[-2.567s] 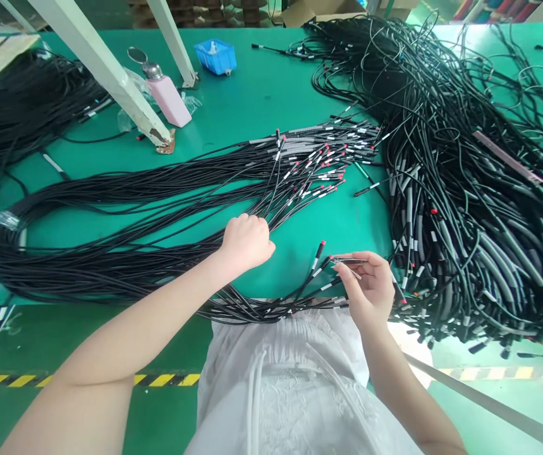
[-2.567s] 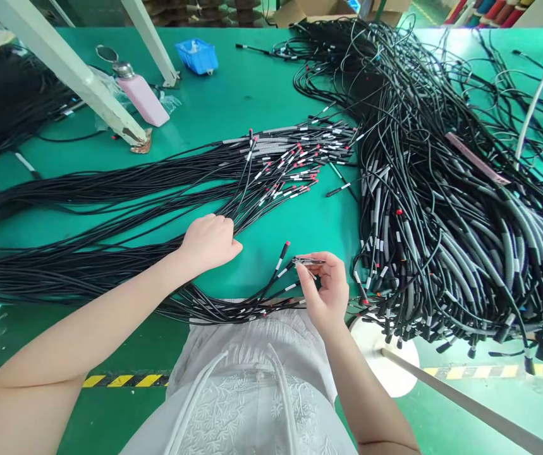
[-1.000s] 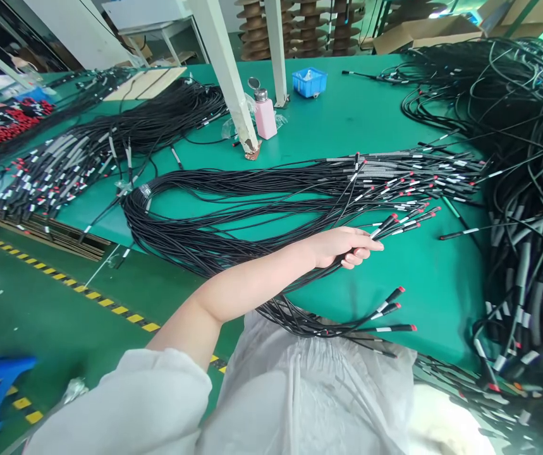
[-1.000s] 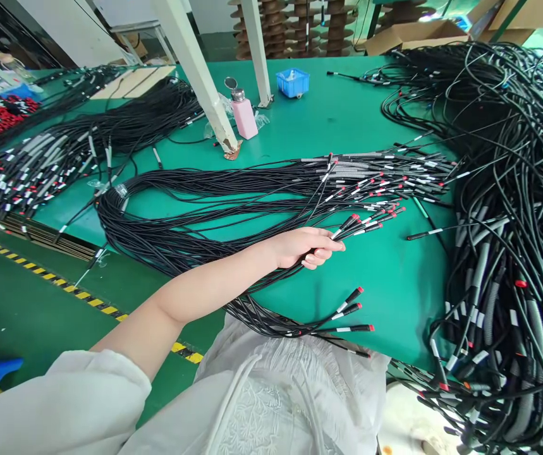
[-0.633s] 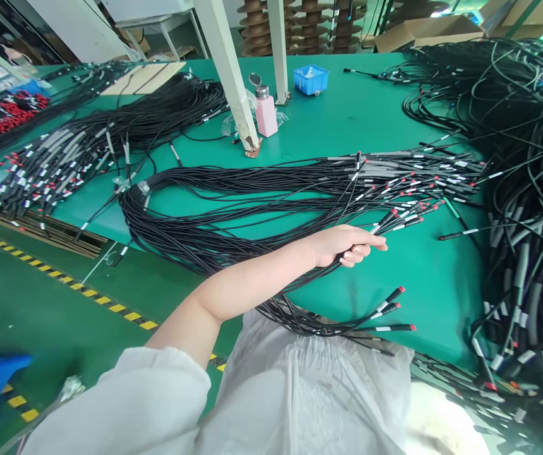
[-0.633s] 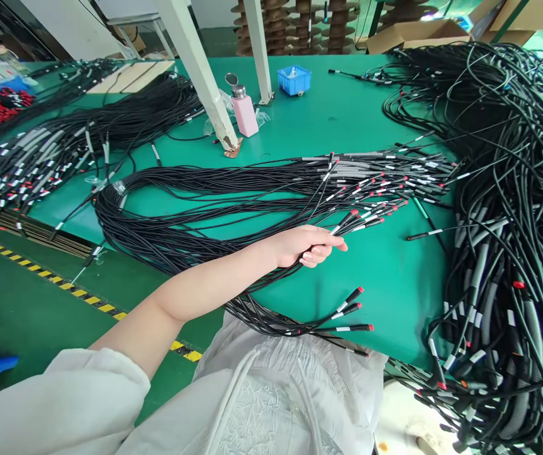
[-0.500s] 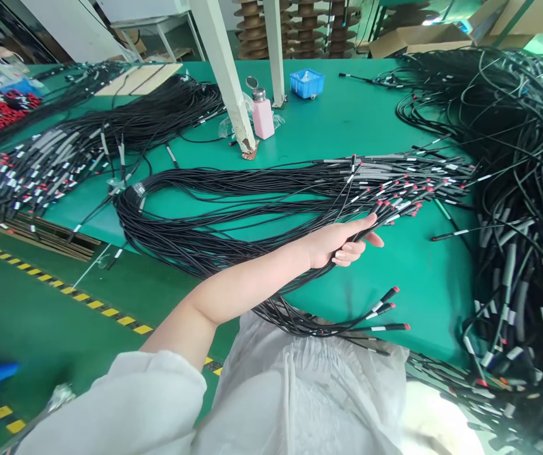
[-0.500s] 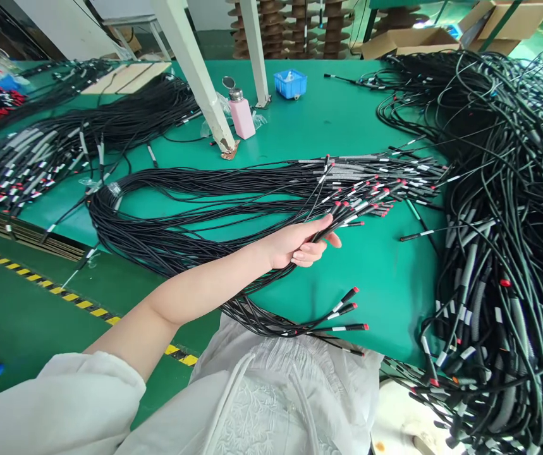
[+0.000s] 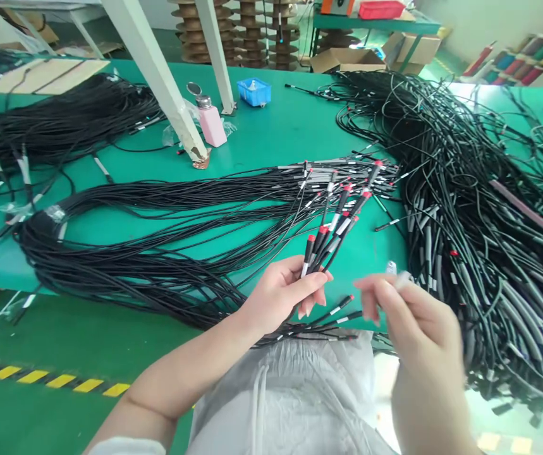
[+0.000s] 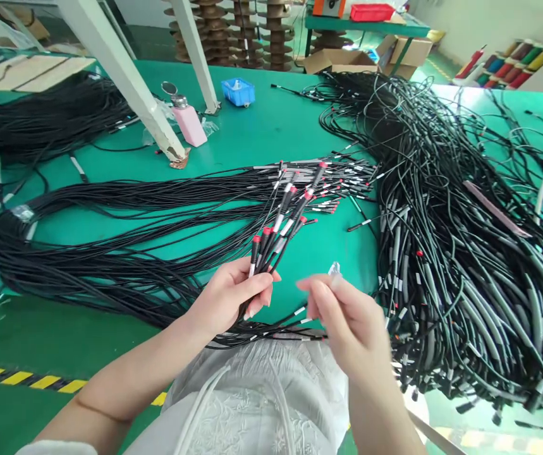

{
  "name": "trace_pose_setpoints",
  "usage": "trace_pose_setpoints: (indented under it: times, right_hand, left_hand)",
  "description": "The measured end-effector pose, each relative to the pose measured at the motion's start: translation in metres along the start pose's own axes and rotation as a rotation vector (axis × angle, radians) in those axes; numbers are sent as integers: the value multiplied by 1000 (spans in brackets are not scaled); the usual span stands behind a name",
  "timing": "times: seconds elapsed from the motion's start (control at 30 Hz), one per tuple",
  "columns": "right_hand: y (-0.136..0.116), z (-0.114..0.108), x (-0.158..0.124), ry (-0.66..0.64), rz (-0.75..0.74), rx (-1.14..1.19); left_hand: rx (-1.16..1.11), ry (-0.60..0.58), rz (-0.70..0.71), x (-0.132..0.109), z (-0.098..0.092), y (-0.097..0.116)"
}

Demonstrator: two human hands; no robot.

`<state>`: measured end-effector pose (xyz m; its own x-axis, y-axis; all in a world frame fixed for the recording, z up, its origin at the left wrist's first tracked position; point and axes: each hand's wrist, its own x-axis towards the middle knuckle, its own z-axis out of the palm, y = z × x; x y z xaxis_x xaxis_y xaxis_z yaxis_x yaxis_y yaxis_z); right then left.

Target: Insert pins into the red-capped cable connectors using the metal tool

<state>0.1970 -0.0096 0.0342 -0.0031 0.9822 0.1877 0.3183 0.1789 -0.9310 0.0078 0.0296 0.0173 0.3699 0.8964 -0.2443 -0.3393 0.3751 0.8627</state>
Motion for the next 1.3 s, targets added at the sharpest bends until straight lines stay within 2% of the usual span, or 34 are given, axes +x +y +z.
trace_pose_setpoints:
  times: [0.03, 0.13, 0.2, 0.3, 0.37, 0.43, 0.53, 0.77, 0.9, 0.97, 1.03, 1.13, 1.23, 1.3]
  right_hand:
    - [5, 8, 7, 20, 22, 17]
    - [15, 29, 24, -37, 6, 83]
    - [17, 36, 28, -20, -7, 110]
    - [16, 37, 26, 7, 7, 148]
    - [15, 34, 20, -80, 27, 176]
    - [16, 32, 13, -231, 39, 197]
    - [19, 33, 2, -397, 30, 189]
    - [26, 41, -17, -508, 62, 225]
    - [28, 35, -20, -585, 96, 207]
    - [32, 27, -17, -547, 114, 123]
    - [41, 15, -8, -403, 98, -52]
    - [61, 2, 15, -175, 26, -477]
    - [76, -5, 37, -175, 101, -948]
    - [73, -12, 46, -227, 181, -1140]
  left_hand:
    - [14, 15, 6, -1, 0, -3]
    - [39, 10, -25, -1, 2, -9]
    - [28, 29, -35, -1, 3, -10]
    - [-53, 154, 41, -1, 1, -8]
    - [-142, 182, 43, -1, -1, -5]
    - [-210, 153, -4, -1, -3, -1]
    - [-215, 141, -29, -2, -5, 0]
    - [-177, 143, -23, -7, -7, -4]
    - [-185, 153, -60, -7, -7, -3]
    - [-198, 154, -68, -7, -8, -3]
    - [-211, 154, -75, -6, -8, -3]
    - [-230, 136, -83, -6, -8, -5]
    - [-232, 119, -88, -7, -10, -7]
    - [-236, 113, -86, -8, -12, -9]
